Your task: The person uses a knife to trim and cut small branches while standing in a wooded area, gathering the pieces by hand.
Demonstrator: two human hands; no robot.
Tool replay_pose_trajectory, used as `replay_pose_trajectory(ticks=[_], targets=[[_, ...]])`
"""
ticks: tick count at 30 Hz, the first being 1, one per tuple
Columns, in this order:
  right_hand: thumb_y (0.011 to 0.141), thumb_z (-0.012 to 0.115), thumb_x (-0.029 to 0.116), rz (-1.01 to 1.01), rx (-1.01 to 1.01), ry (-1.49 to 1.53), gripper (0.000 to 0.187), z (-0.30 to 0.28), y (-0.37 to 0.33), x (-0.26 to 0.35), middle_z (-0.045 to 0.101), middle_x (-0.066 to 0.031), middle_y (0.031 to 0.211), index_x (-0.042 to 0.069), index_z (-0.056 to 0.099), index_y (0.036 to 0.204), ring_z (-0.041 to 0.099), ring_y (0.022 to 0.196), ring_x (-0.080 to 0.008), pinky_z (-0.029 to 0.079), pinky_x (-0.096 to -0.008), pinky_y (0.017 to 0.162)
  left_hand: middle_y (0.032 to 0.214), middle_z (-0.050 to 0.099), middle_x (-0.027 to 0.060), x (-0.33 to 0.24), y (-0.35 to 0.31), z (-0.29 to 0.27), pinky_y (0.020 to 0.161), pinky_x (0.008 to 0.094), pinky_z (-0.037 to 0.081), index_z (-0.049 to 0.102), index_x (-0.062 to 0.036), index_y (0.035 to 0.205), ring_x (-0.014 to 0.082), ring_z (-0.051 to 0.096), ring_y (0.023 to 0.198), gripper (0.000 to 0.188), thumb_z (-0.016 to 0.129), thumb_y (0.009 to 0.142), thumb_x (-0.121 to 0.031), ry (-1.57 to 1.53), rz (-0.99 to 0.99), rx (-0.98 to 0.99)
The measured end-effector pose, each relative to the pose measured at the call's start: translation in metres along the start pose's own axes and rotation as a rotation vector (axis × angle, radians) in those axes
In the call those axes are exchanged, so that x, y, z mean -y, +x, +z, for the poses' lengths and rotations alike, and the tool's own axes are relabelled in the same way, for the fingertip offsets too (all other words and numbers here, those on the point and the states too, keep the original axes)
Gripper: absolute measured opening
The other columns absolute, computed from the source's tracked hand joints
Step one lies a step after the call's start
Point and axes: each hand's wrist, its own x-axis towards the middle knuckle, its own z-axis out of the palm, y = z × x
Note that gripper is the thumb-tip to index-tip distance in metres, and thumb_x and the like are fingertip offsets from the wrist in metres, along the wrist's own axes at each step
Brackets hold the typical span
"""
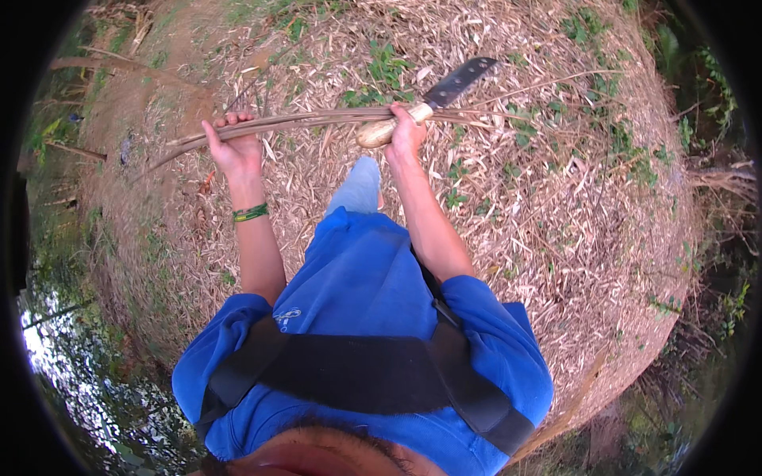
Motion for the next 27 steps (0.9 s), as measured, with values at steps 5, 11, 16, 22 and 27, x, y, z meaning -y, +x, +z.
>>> replay_pose_trajectory(ticks=[5,11,16,22,27], targets=[[0.075,0.068,-0.007,-0.013,-0.069,-0.114,0.025,-0.003,-0.021,-0.028,0.066,-0.0104,0.091,-0.001,0.057,0.097,0.065,0.081,-0.0208,0.052,-0.0328,0.079,0.118,0.057,0.0178,-0.002,-0.033,-0.058,0.108,0.0449,0.039,0.052,-0.0046,0.114,0.0314,0.053,0.117,0.045,0.046,0.100,-0.047,0.363,-0.200,-0.146],[0.073,0.071,-0.005,-0.173,-0.144,-0.247,0.030,0.014,-0.037,-0.064,0.065,-0.0098,0.088,0.000,0.055,0.097,0.064,0.080,-0.0199,0.052,-0.0334,0.077,0.139,0.041,0.0250,-0.005,-0.053,-0.062,0.110,0.0476,0.035,0.028,0.0000,0.138,0.0365,0.039,0.134,0.072,0.051,0.096,-0.053,0.456,-0.432,-0.223],[0.072,0.072,-0.005,-0.250,-0.156,-0.351,0.027,0.042,-0.049,-0.122,0.062,-0.0080,0.085,0.001,0.055,0.092,0.062,0.076,-0.0183,0.050,-0.0329,0.071,0.128,0.052,0.0203,-0.012,0.005,-0.100,0.105,0.0456,0.040,0.035,-0.0019,0.131,0.0311,0.048,0.125,0.062,0.053,0.097,-0.050,0.323,-0.330,-0.186],[0.072,0.071,-0.006,-0.314,-0.249,-0.414,0.026,0.061,-0.063,-0.182,0.060,-0.0064,0.083,0.002,0.056,0.091,0.059,0.073,-0.0184,0.050,-0.0335,0.070,0.111,0.062,0.0147,-0.032,0.058,-0.162,0.095,0.0471,0.048,0.047,-0.0054,0.118,0.0284,0.061,0.106,0.043,0.058,0.095,-0.041,0.296,-0.438,-0.317],[0.074,0.068,-0.010,-0.326,-0.324,-0.400,0.025,0.060,-0.064,-0.213,0.061,-0.0103,0.085,0.000,0.054,0.092,0.063,0.072,-0.0234,0.055,-0.0375,0.065,0.112,0.064,0.0147,-0.052,0.070,-0.196,0.087,0.0395,0.054,0.047,-0.0056,0.120,0.0242,0.064,0.102,0.039,0.058,0.096,-0.034,0.249,-0.552,-0.291]])
